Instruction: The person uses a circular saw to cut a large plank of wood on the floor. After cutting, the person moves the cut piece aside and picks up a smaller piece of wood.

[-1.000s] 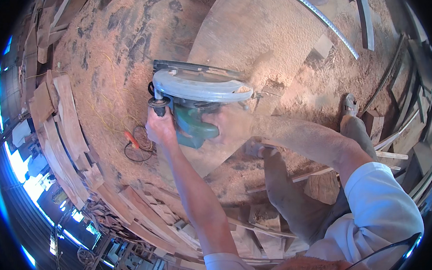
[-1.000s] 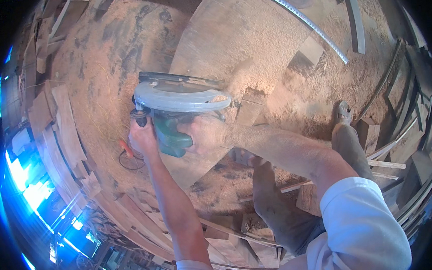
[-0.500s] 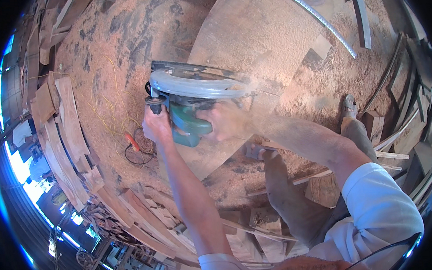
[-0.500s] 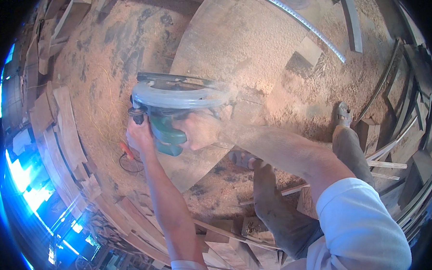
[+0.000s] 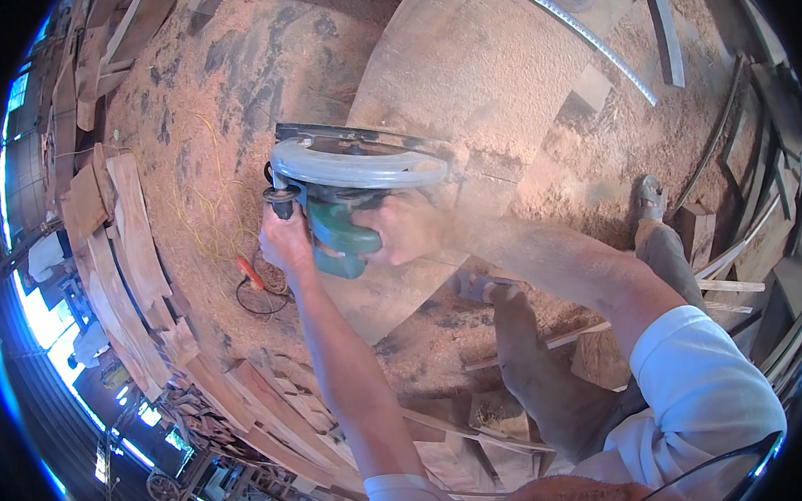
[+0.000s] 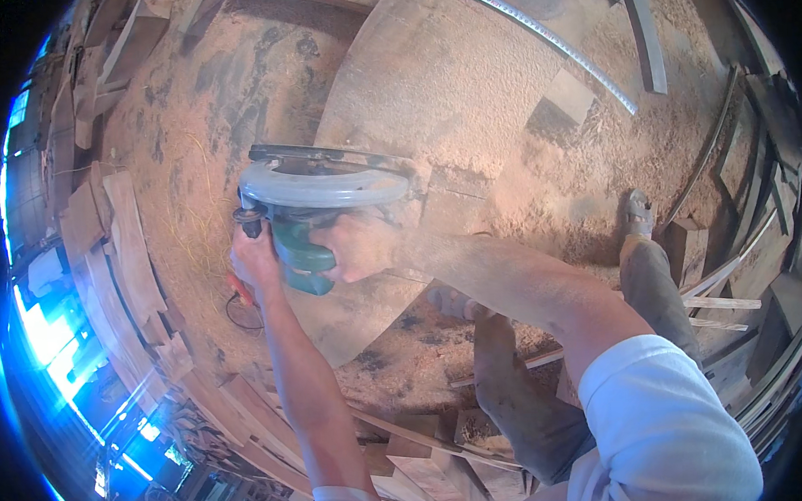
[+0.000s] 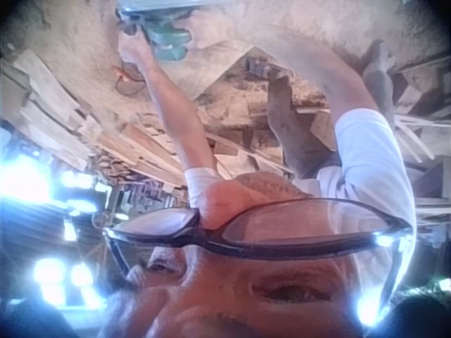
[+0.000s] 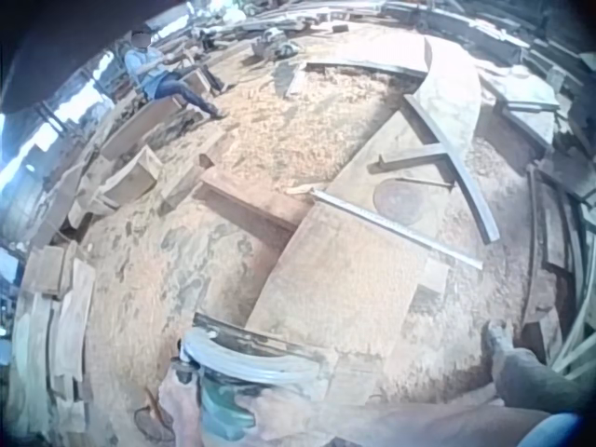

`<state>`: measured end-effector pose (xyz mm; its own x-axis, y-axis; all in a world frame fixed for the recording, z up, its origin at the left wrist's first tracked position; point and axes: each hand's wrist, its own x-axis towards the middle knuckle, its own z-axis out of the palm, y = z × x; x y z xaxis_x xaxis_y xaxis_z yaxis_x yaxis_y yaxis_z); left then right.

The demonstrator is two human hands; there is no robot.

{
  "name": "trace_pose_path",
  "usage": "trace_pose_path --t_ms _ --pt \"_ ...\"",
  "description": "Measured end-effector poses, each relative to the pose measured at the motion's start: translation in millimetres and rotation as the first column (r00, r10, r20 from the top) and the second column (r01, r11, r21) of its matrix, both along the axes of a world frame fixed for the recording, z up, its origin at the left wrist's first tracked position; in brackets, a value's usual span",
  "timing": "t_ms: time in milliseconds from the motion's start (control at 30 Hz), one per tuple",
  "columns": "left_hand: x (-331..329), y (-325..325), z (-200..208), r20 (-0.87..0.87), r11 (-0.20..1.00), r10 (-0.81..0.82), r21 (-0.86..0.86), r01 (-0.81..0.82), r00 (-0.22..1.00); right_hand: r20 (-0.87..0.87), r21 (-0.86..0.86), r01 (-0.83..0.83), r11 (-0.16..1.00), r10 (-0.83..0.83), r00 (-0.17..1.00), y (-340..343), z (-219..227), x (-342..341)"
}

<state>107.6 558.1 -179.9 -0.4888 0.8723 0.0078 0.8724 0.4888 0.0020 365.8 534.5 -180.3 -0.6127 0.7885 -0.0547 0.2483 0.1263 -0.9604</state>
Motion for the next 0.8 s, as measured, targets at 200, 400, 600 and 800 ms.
trace_pose_path --t_ms 200,400,600,800 --pt "2 7 0 0.002 0.999 0.016 -0.033 -0.016 1.0 -0.05 0.047 0.037 0.998 -0.035 0.998 1 -10 -5" --pt "-3 8 3 0.005 1.0 -0.024 0.001 0.024 1.0 -0.033 0.06 0.111 0.992 -0.109 0.993 0 -6 -14" --pt "0 14 6 -0.022 1.0 0.008 -0.013 -0.008 1.0 -0.086 0.021 0.036 0.999 -0.035 0.996 8 -5 -11" --pt "-5 17 7 -0.017 0.999 0.018 -0.034 -0.019 1.0 -0.059 0.046 0.03 0.998 -0.028 0.998 11 -7 -18"
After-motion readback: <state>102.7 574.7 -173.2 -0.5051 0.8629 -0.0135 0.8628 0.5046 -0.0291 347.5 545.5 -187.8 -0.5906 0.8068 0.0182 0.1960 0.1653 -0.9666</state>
